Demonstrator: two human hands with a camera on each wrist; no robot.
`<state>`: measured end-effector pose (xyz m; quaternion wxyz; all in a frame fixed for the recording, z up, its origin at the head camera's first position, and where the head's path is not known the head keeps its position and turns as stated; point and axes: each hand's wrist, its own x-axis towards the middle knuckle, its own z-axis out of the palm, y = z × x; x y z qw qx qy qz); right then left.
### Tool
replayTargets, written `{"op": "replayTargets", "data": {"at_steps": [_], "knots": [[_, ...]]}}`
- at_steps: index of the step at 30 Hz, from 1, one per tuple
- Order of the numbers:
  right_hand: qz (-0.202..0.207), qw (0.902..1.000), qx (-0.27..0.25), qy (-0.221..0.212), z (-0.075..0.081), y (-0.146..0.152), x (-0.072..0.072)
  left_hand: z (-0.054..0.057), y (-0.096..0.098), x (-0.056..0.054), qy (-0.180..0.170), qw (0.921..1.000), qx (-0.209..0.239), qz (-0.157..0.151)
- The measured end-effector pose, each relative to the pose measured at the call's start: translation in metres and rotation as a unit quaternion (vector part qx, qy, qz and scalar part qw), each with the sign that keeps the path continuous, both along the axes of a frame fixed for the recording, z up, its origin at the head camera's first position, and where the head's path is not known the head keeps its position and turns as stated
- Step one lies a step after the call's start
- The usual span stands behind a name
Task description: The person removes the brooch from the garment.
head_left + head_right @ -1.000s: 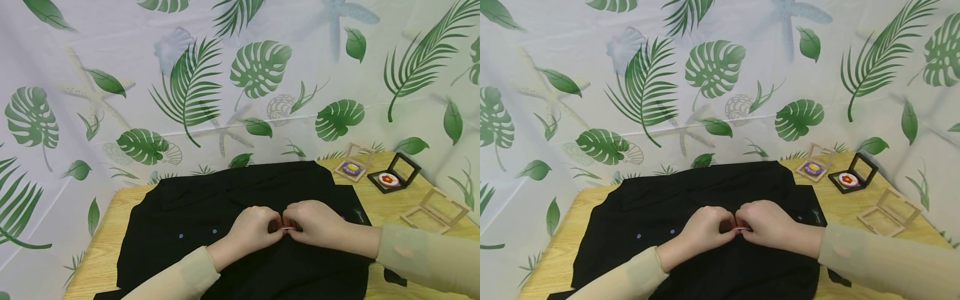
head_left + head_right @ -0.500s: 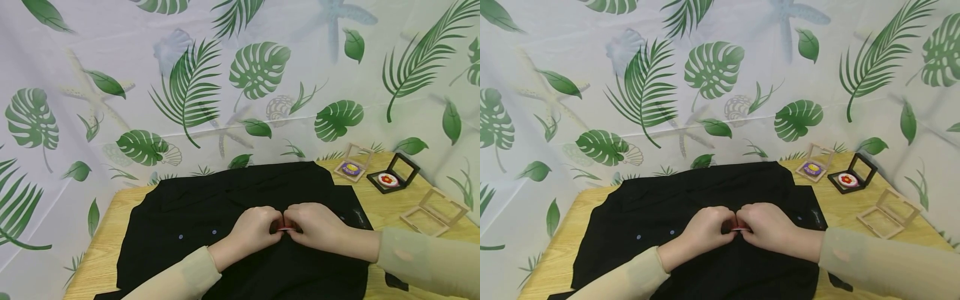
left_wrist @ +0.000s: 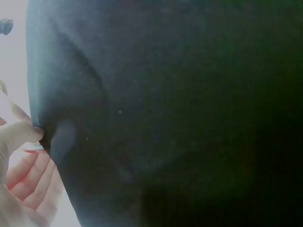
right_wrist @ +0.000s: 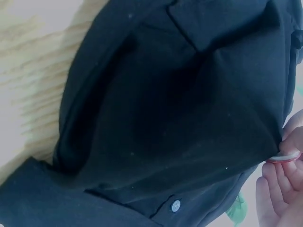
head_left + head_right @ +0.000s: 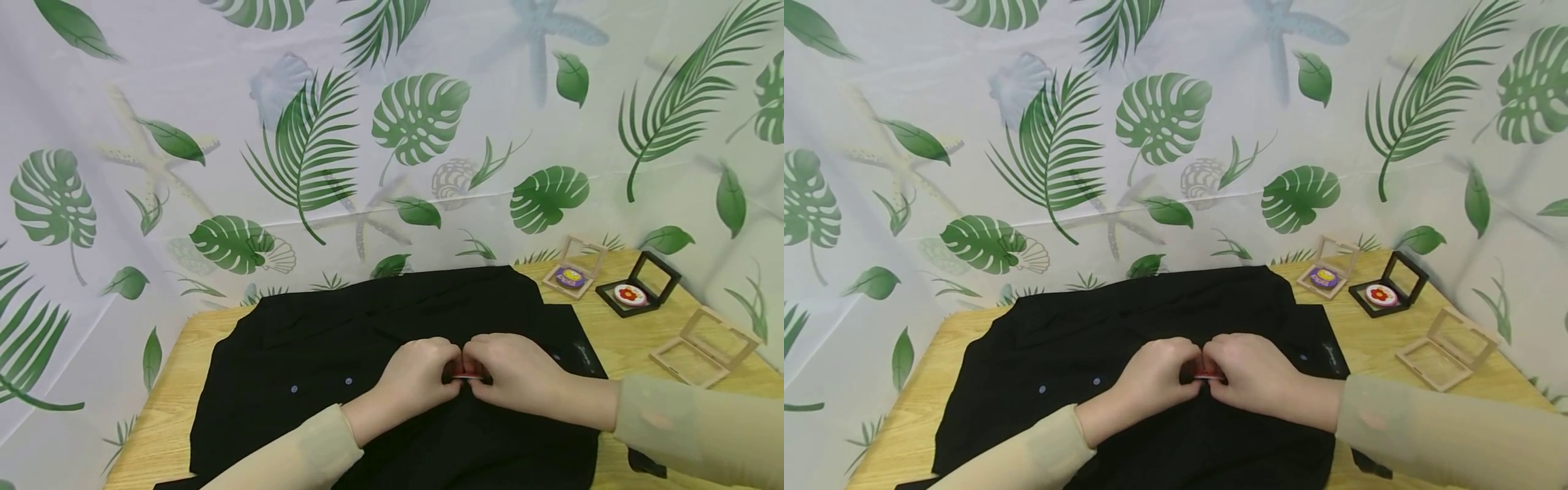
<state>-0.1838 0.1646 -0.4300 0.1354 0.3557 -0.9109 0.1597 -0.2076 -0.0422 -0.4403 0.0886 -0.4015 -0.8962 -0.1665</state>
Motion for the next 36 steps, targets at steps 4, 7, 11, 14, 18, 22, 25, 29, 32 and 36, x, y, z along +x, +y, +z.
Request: {"op": "replayTargets", "data": {"at_steps": [4,7,11,14,18,22,25,29,32,36], "knots": [[-0.01,0.9999,-0.007,-0.008,-0.0019,0.0,0.0008,-0.001,-0.0011,0.0019,0.0,0.9999,0.011,-0.004],[-0.015,0.9998,-0.009,-0.012,-0.0021,-0.0002,0.0015,-0.001,-0.0021,0.0027,0.002,0.9998,0.017,-0.008],[-0.018,0.9995,-0.015,-0.02,-0.0012,-0.0003,0.0013,-0.0008,-0.0031,0.0015,0.0,0.9996,0.022,-0.015],[-0.018,0.9993,-0.02,-0.026,-0.0014,0.0001,0.001,-0.0007,-0.0035,0.0005,-0.001,0.9995,0.023,-0.021],[-0.017,0.9992,-0.023,-0.027,-0.0023,0.0003,0.0005,-0.0008,-0.0035,-0.0011,-0.005,0.9994,0.022,-0.027],[-0.018,0.9993,-0.022,-0.024,-0.0035,0.0004,0.0003,-0.0013,-0.0033,-0.0021,-0.013,0.9994,0.019,-0.028],[-0.017,0.9993,-0.024,-0.023,-0.0038,0.0003,-0.0002,-0.002,-0.0031,-0.0026,-0.017,0.9995,0.016,-0.022],[-0.016,0.9992,-0.028,-0.024,-0.0036,-0.0001,-0.0012,-0.0019,-0.0026,-0.0025,-0.017,0.9997,0.012,-0.013],[-0.017,0.9987,-0.034,-0.035,-0.003,-0.0005,-0.002,-0.0016,-0.0021,-0.0018,-0.013,0.9998,0.014,-0.009],[-0.019,0.9976,-0.047,-0.047,-0.0026,-0.001,-0.0025,-0.0023,-0.001,-0.0001,0.008,0.9999,0.014,0.0]]}}
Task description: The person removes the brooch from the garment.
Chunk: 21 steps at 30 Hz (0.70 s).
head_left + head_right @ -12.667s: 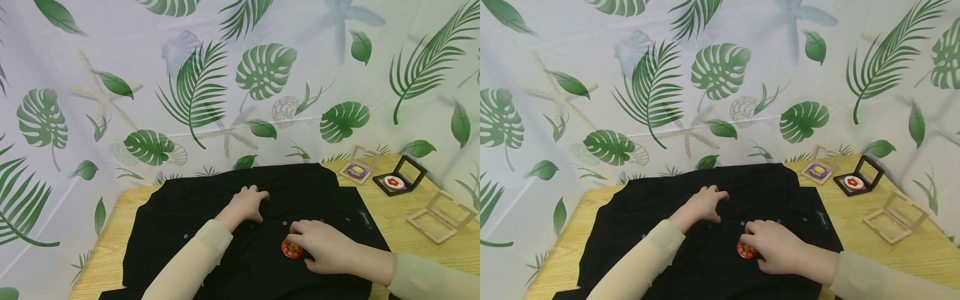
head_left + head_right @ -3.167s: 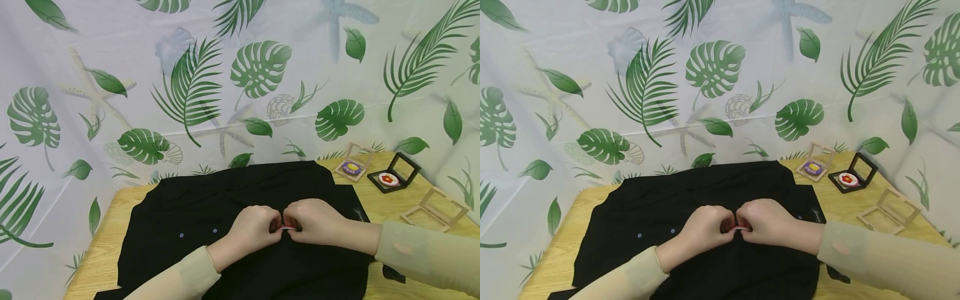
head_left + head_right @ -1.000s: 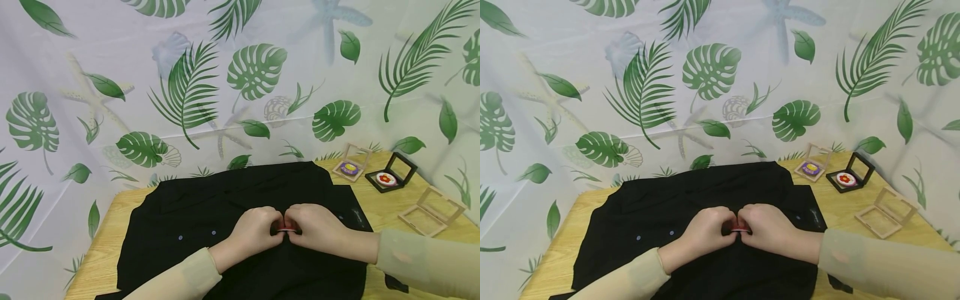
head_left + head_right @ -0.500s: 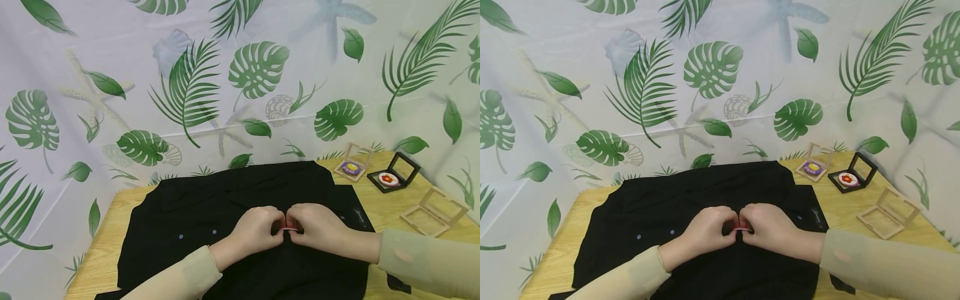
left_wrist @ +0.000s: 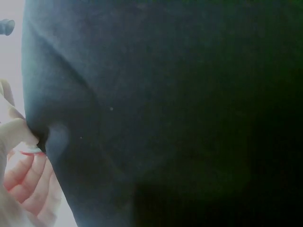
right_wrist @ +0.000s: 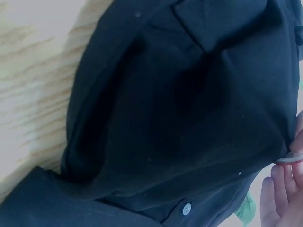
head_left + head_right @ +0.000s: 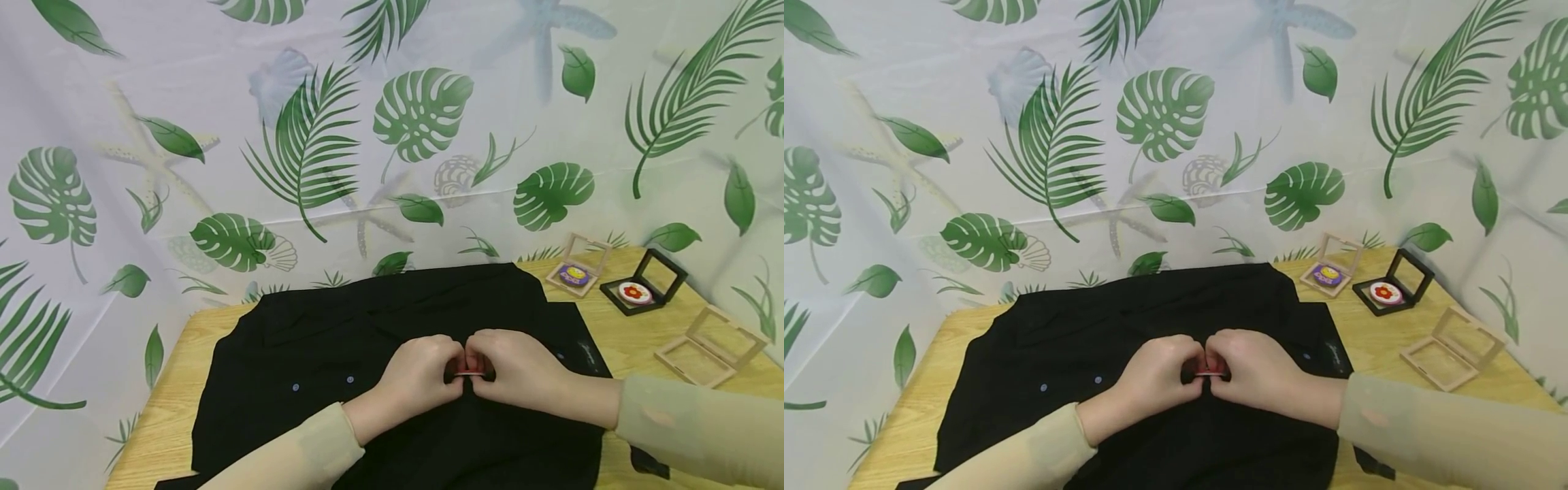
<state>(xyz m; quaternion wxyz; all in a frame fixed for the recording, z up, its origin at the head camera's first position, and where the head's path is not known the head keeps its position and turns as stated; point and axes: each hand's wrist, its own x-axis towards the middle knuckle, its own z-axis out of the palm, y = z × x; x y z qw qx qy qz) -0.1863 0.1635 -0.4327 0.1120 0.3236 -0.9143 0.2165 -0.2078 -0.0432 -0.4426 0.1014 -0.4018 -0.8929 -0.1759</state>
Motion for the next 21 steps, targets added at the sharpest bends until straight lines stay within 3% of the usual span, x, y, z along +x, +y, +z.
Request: {"op": "replayTargets", "data": {"at_steps": [11,21], "knots": [[-0.032,0.9991,-0.008,0.028,-0.0004,-0.0026,0.0019,-0.0021,0.0005,0.0026,0.042,0.9987,0.021,0.023],[-0.053,0.998,-0.018,-0.027,0.001,-0.0054,0.0016,-0.0067,0.0005,0.0017,0.086,0.9953,0.04,0.022]]}}
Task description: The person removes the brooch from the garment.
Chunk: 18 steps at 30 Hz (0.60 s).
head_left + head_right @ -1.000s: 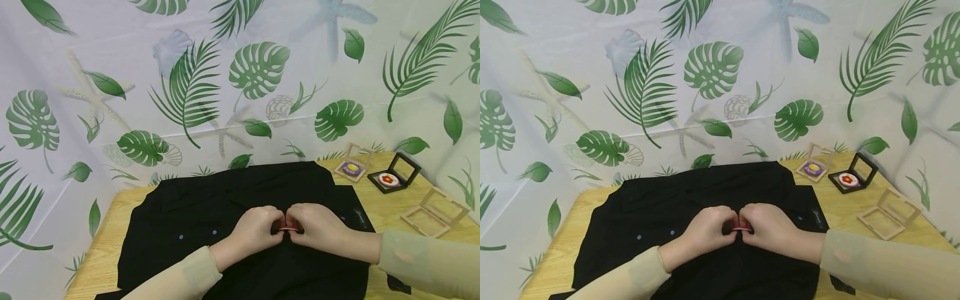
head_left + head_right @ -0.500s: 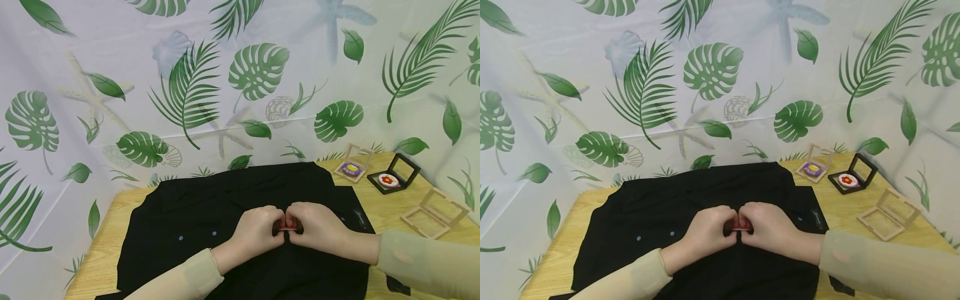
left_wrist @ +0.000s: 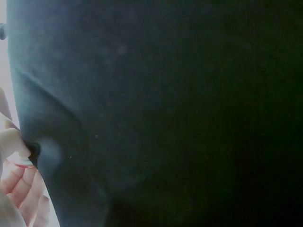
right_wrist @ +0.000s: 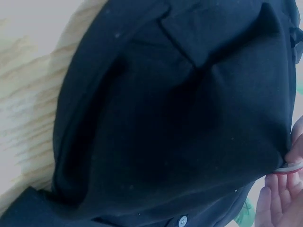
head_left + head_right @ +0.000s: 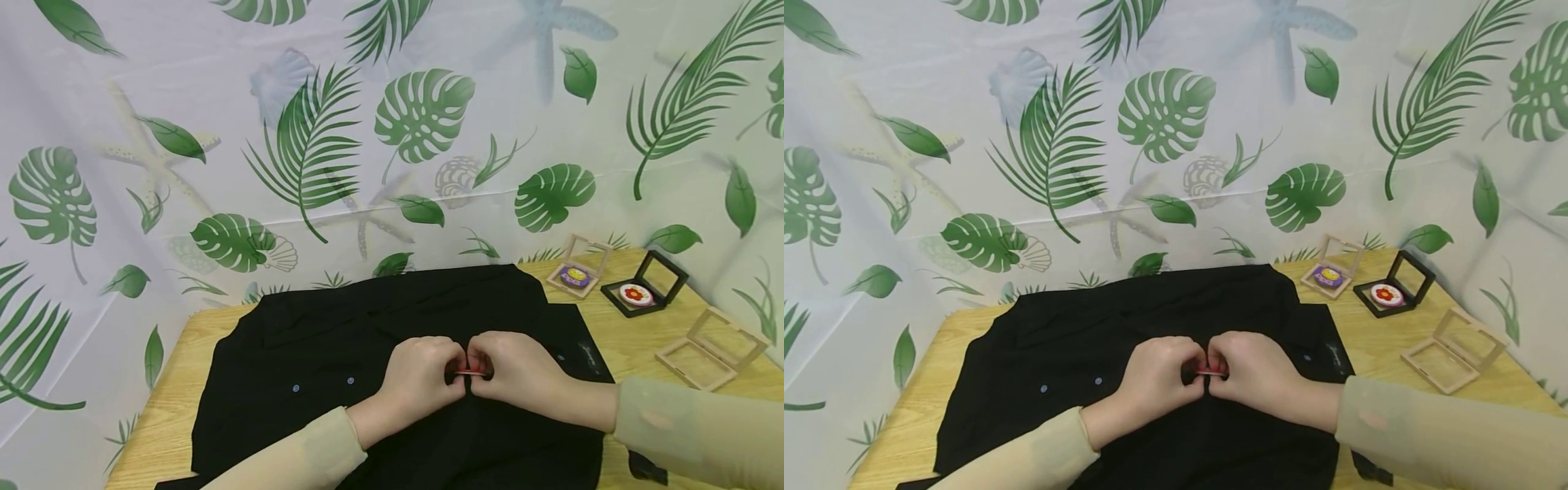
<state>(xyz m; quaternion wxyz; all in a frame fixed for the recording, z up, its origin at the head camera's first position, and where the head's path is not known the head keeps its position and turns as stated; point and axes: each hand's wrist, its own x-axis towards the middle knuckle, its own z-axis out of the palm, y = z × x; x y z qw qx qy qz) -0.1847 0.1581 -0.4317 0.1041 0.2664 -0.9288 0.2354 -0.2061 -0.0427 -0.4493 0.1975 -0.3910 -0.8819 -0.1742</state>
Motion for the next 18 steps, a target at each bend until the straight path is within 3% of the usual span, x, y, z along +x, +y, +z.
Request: {"op": "replayTargets", "data": {"at_steps": [7,15,18], "knots": [[-0.001,0.9998,-0.011,-0.018,0.0005,0.0,-0.0011,-0.0021,-0.0009,-0.0003,0.002,1.0,-0.006,-0.001],[-0.003,0.9998,-0.004,0.02,-0.0044,0.0029,0.002,-0.0013,-0.0053,-0.0029,-0.061,0.9978,0.012,-0.021],[0.001,0.9993,-0.008,0.037,-0.0062,0.0027,0.0034,-0.0008,-0.0063,-0.0032,-0.068,0.9972,0.018,-0.025]]}}
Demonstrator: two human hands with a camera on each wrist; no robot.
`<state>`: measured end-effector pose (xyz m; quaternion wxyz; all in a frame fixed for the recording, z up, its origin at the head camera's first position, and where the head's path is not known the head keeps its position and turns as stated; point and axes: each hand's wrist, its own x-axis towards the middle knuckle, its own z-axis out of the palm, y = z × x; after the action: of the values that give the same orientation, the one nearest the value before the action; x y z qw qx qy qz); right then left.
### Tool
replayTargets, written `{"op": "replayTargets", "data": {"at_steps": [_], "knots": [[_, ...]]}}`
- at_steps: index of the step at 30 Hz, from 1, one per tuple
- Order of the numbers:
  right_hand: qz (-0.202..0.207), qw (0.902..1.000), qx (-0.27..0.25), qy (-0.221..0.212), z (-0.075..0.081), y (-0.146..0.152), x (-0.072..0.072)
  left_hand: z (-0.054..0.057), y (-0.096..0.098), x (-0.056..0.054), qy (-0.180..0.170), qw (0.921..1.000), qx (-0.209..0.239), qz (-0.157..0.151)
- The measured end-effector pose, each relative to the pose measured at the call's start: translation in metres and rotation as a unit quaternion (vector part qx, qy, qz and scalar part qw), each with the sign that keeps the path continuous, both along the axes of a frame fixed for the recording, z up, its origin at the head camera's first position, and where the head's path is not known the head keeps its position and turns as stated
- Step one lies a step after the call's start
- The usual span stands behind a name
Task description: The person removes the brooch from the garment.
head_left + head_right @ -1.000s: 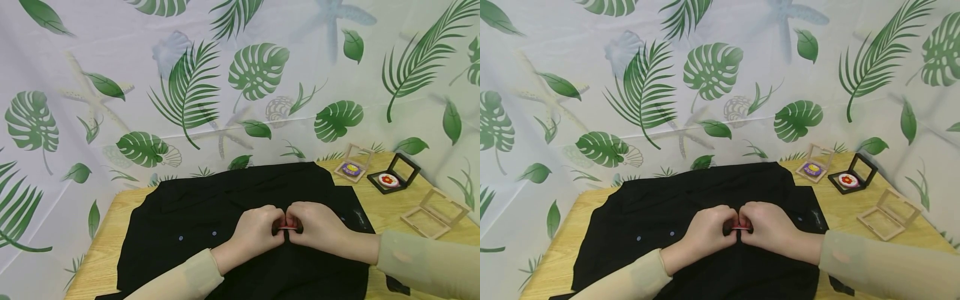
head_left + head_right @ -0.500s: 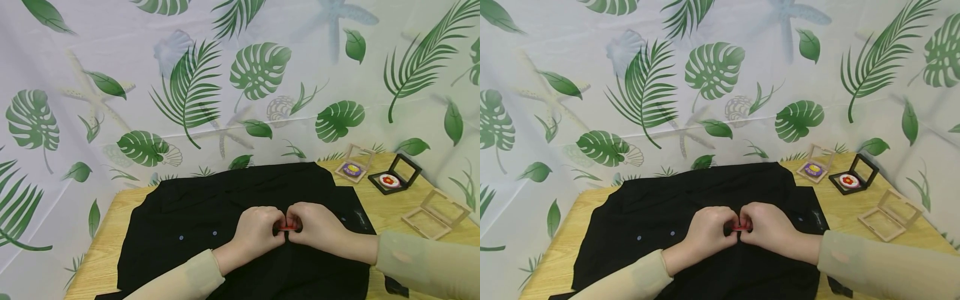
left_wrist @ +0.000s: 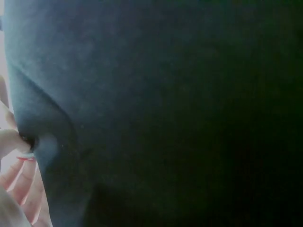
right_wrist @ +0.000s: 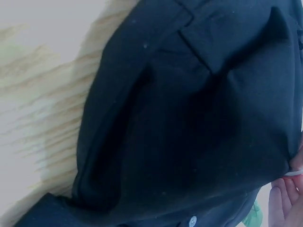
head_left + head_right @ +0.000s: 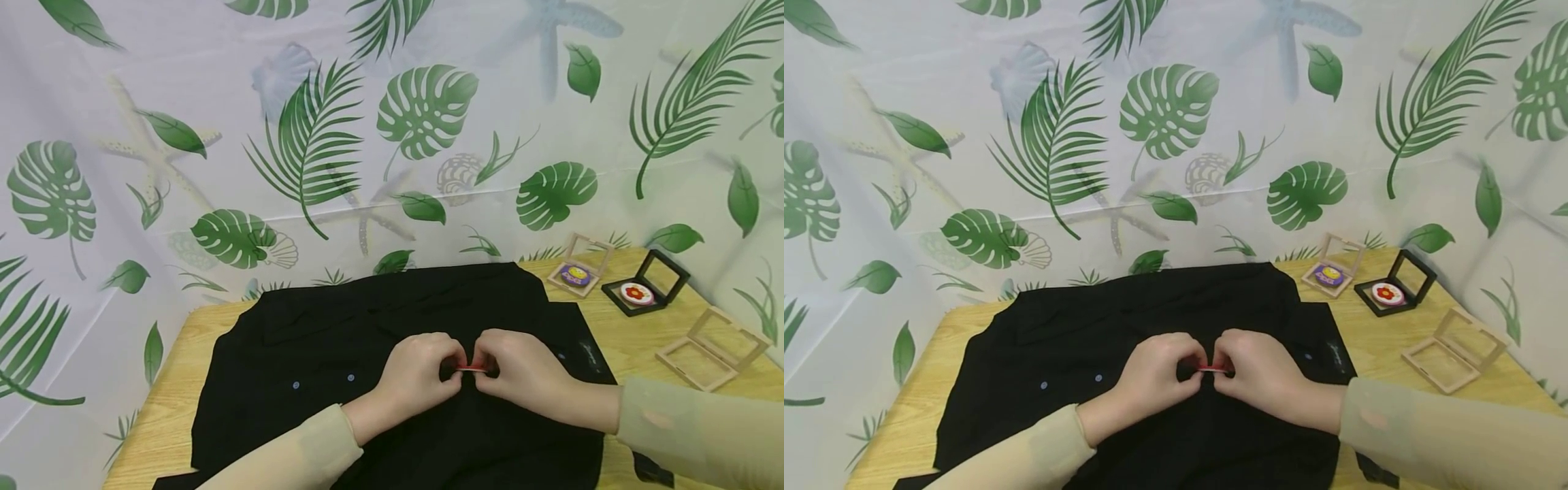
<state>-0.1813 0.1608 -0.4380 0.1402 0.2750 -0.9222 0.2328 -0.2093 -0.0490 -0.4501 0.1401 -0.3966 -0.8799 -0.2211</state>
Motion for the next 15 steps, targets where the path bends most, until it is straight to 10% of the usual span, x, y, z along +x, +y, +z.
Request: {"op": "replayTargets", "data": {"at_steps": [15], "knots": [[-0.006,0.9999,0.005,-0.014,0.0031,-0.0046,0.0036,-0.0017,0.0063,0.005,0.08,0.9966,-0.019,0.007]]}}
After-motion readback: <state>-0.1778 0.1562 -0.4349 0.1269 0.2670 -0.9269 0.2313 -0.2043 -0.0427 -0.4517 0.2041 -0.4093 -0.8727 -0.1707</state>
